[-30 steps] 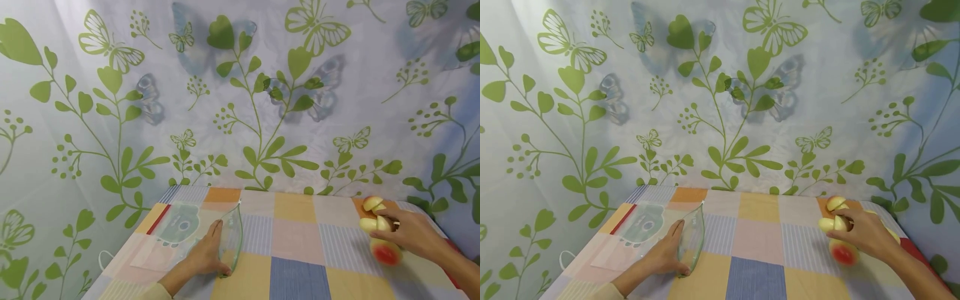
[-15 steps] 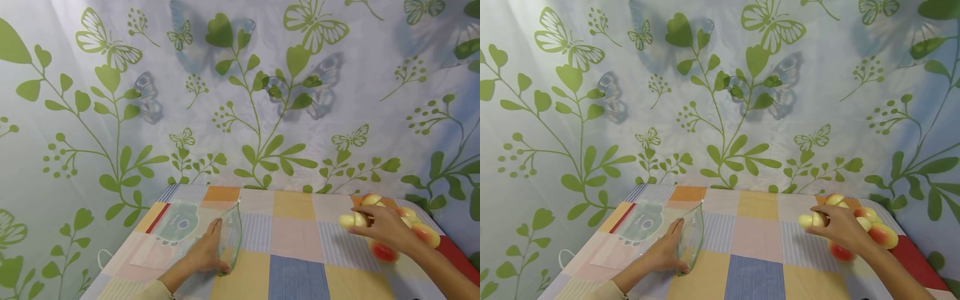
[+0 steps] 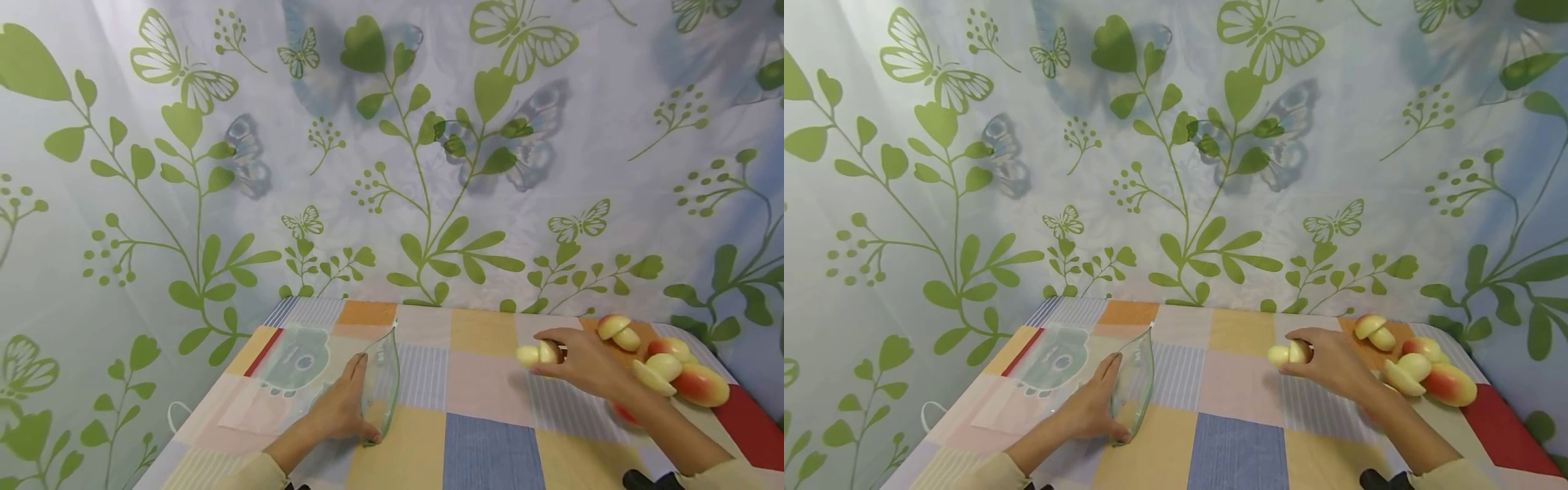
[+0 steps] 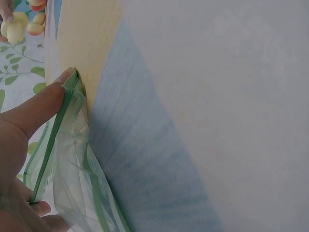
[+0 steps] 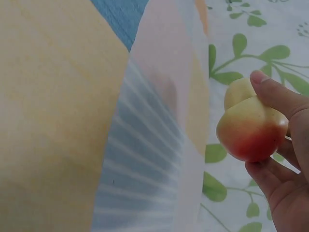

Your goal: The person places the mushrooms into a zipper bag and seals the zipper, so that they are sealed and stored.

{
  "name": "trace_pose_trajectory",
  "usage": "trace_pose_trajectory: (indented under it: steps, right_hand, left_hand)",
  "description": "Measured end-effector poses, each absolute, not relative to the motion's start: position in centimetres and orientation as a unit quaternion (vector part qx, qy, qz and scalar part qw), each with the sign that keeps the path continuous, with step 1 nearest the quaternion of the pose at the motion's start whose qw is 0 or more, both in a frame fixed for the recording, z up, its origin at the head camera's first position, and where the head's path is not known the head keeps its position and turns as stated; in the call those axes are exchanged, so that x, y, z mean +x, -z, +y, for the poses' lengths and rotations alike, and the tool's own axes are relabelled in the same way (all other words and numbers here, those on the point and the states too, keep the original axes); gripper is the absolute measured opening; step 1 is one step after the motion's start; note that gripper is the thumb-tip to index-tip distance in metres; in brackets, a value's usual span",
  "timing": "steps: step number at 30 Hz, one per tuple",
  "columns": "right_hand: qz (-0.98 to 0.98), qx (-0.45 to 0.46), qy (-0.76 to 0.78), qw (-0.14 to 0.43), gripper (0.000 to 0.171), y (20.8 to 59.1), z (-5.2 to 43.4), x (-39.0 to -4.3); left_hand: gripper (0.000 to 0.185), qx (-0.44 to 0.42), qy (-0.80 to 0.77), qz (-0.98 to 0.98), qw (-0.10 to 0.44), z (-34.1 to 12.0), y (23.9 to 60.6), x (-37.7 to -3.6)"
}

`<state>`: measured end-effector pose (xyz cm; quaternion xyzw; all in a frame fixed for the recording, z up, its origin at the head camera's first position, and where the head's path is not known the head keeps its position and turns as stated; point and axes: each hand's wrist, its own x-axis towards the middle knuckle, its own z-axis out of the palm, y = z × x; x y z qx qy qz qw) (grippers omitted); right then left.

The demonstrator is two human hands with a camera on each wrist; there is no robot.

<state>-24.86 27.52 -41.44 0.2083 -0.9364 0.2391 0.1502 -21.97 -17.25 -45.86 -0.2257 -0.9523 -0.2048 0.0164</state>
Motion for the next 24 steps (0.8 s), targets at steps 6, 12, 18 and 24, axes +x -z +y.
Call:
trace_pose_trajectory:
  steps: [6,12,18,24]
  right_hand:
    - [-0.921,0.232,-0.261,0.174,0.061,42.1,25.7,-25.3]
    - [-0.911,0.237,-0.284,0.184,0.057,42.8,24.2,-25.6]
    - [-0.899,0.252,-0.306,0.183,0.057,43.2,22.8,-26.0]
    - [-0.891,0.265,-0.329,0.167,0.055,43.0,20.8,-26.4]
  left_hand:
    - [0.141,-0.220,0.207,-0.953,0.014,-17.2,46.0,-22.1]
    - [0.141,-0.211,0.206,-0.955,0.006,-17.2,46.1,-22.1]
    - [0.142,-0.214,0.204,-0.955,0.005,-17.3,46.2,-22.2]
    - [0.142,-0.216,0.202,-0.955,0.007,-17.4,46.2,-22.3]
